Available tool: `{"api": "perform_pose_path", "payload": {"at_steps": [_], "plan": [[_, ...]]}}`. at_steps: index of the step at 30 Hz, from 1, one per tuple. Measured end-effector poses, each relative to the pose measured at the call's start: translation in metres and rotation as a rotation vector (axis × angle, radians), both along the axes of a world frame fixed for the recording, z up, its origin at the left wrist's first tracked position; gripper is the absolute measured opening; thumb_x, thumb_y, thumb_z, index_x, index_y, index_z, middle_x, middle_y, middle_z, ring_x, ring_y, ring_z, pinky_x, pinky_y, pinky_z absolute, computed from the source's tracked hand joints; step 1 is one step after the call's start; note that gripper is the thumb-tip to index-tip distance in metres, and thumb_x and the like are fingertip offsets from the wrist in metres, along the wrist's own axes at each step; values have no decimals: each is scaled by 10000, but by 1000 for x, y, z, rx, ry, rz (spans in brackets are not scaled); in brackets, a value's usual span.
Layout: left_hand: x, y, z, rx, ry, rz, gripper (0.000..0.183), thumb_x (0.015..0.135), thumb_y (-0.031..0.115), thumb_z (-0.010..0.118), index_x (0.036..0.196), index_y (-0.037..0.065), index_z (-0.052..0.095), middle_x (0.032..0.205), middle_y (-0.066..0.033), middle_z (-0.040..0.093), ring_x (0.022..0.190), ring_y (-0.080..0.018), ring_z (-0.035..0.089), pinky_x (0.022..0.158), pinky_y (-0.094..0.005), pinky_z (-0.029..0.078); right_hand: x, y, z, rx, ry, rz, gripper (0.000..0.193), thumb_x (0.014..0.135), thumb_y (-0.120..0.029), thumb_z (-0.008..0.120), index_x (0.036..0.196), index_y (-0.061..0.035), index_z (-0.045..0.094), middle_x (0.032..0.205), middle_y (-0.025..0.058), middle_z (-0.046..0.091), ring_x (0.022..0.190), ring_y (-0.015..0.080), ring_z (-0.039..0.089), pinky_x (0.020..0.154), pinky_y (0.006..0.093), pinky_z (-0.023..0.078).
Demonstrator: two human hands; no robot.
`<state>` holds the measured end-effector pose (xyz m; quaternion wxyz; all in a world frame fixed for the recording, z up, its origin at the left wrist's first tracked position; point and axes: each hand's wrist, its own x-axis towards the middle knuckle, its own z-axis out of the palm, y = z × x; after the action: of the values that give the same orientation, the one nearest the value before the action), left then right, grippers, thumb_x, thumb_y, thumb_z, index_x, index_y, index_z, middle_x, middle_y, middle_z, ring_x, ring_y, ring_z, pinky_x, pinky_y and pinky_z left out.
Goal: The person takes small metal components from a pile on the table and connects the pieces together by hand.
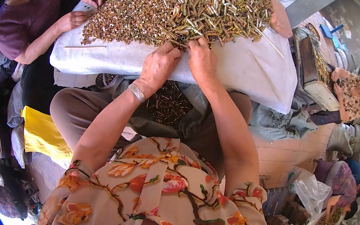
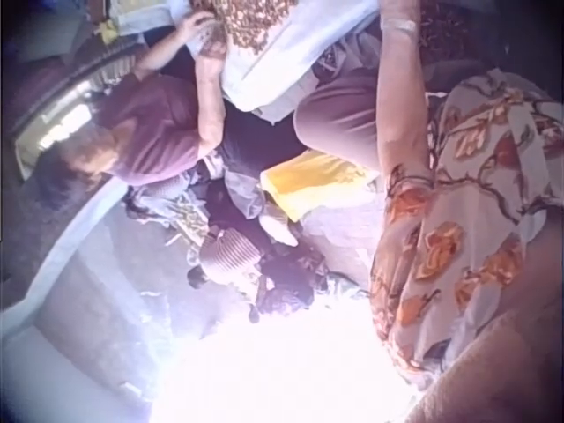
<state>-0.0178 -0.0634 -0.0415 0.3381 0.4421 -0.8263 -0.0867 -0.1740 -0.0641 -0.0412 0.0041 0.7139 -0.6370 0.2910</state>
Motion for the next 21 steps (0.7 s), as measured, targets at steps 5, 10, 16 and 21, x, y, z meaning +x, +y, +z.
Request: {"api": "perform_pose_path", "payload": {"at_steps": [5, 10, 16, 21], "plan": [[1, 1, 0, 21, 100, 14, 92, 786, 117, 659, 871, 83, 653, 870, -92, 608, 795, -309, 629, 676, -400, 517, -10, 16, 0, -99, -157, 5, 144, 791, -82, 681, 916, -54, 614, 898, 136, 621, 790, 367, 612, 680, 424, 492], [-2, -7, 2, 93, 31, 19, 99, 790, 125, 663, 882, 87, 658, 871, -100, 609, 795, -319, 626, 689, -411, 518, -20, 37, -2, -136, -473, 54, 111, 839, -87, 639, 937, -35, 627, 841, 145, 645, 724, 307, 618, 666, 362, 484], [11, 22, 8, 256, 389, -28, 105, 818, 79, 669, 917, 53, 643, 856, -66, 650, 734, -188, 649, 637, -323, 518, -8, 82, 24, 282, -872, -4, 179, 872, -71, 624, 1044, -34, 660, 752, -2, 607, 628, 70, 502, 587, 241, 432], [29, 72, 30, 864, 1073, -186, 115, 889, 36, 622, 989, -19, 631, 873, -60, 674, 776, -115, 642, 723, -238, 533, 12, 125, 58, 364, -1010, 30, 168, 889, -73, 616, 1046, -31, 659, 757, -6, 597, 631, 58, 487, 586, 220, 426]]}}
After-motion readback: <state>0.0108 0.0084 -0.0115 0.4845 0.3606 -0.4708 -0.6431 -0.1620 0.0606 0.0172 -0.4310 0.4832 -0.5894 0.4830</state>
